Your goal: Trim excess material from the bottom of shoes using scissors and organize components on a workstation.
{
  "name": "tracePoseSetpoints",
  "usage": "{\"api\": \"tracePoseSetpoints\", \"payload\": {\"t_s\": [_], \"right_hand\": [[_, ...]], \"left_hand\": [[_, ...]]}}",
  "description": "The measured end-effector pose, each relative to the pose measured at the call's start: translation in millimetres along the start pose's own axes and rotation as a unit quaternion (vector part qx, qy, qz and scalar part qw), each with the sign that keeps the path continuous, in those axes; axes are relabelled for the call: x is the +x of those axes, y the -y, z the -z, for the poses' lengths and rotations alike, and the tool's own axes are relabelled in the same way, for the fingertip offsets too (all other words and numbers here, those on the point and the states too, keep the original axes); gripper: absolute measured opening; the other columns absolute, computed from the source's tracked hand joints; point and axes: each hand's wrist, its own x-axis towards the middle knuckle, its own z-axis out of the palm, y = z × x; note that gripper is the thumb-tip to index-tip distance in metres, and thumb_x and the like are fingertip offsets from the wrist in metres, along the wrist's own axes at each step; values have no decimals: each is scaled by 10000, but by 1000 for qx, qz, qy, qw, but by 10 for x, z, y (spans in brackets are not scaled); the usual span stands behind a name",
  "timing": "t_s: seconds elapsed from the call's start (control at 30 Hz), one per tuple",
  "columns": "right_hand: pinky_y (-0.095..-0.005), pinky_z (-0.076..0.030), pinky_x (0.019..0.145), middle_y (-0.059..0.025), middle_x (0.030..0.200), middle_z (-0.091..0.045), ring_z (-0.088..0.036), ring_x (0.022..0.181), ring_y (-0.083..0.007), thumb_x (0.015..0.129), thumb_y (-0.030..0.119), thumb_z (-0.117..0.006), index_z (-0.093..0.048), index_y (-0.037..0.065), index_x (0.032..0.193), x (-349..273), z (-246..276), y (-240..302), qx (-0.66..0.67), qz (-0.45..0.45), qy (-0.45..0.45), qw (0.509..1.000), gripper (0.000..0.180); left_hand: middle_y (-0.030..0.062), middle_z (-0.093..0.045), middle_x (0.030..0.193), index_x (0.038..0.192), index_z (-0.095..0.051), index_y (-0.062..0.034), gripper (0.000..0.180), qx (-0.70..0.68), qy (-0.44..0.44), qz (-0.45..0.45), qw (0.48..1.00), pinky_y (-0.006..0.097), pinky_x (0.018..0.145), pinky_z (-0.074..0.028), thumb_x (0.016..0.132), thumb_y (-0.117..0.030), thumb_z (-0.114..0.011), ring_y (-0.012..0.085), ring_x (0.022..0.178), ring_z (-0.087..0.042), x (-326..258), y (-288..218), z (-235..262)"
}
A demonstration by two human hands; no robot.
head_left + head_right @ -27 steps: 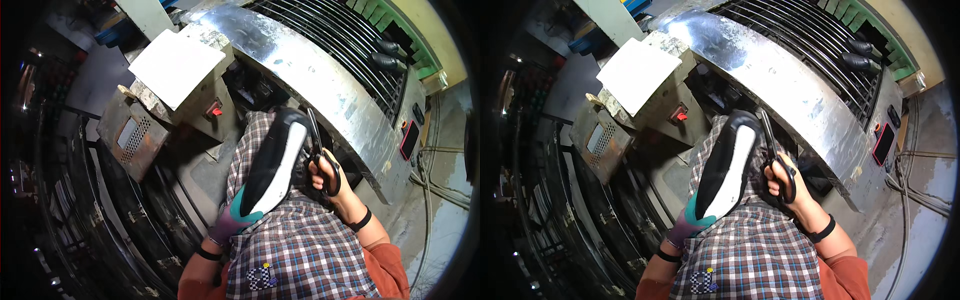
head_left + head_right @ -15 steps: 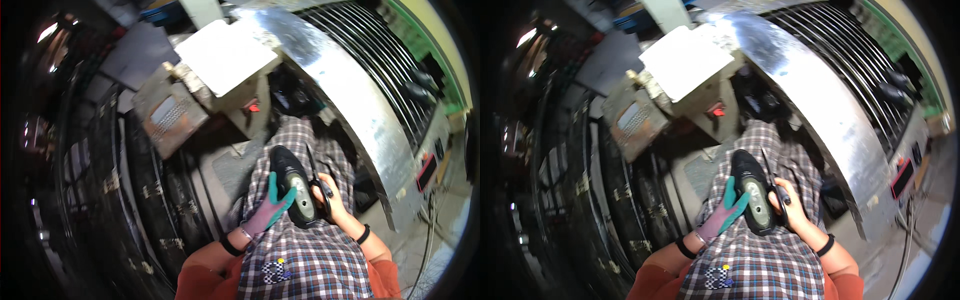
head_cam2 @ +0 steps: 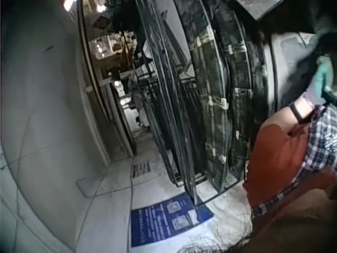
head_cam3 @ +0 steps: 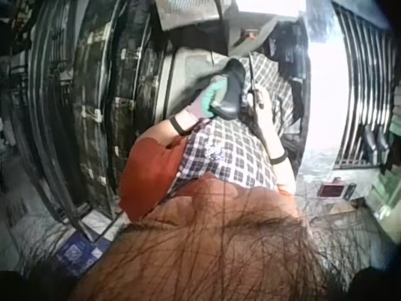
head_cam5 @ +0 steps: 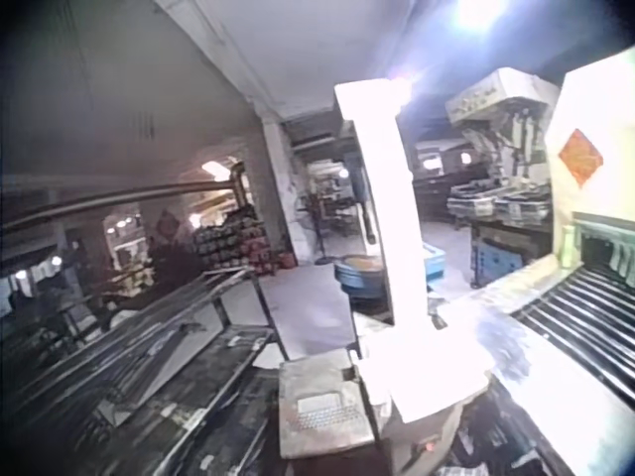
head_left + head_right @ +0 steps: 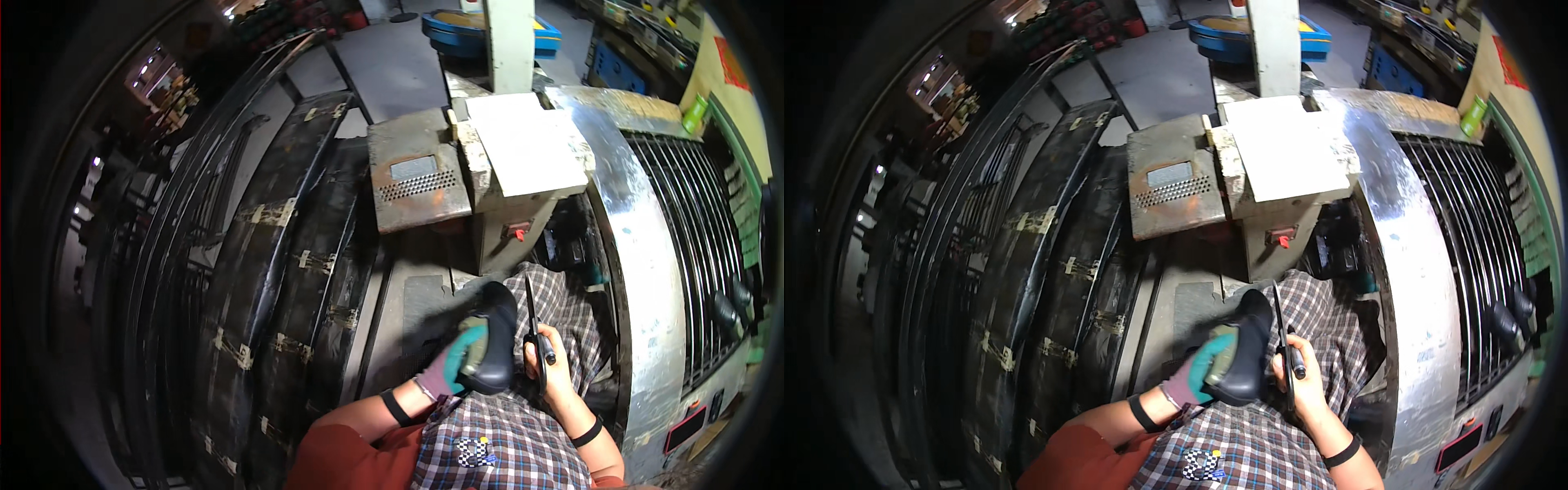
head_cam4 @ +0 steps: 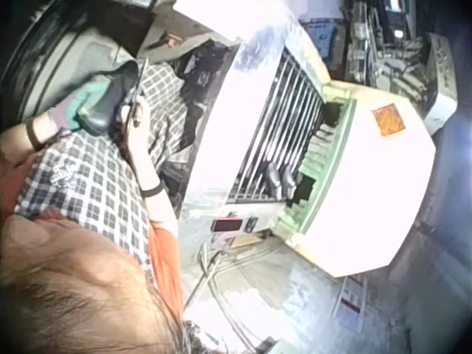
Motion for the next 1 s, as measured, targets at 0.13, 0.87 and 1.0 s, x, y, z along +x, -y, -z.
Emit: {"api": "tracePoseSetpoints", "payload": {"t_s": [0.13, 0.87, 1.0], "right_hand": [[-187, -329, 426, 42, 639, -460, -400, 473, -37, 895, 108, -633, -419, 98, 1244, -12, 208, -166, -60, 1, -53, 997, 410], [-218, -426, 634, 4, 801, -526, -514, 683, -61, 810, 84, -705, -488, 50, 1181, -236, 324, -518, -229, 37, -99, 968, 431], [-286, -455, 798, -85, 952, -589, -575, 887, -166, 759, 115, -743, -512, 28, 1153, -349, 569, -642, -333, 80, -176, 923, 465]], "left_hand": [[89, -614, 1140, 1228, -528, -56, 396, -136, -36, -52, 989, 321, 933, -489, 888, -254, -570, 192, 1009, -621, -360, -862, -385], [310, -393, 1384, 1506, -47, -121, 1103, 44, -679, -343, 647, 478, 1041, -381, 735, -518, -728, 397, 1262, -445, 259, -2686, 2301], [233, -531, 1267, 1431, -296, -82, 776, 161, -724, -226, 632, 461, 914, -472, 842, -466, -624, 367, 1109, -565, 773, -2757, 1688]]}}
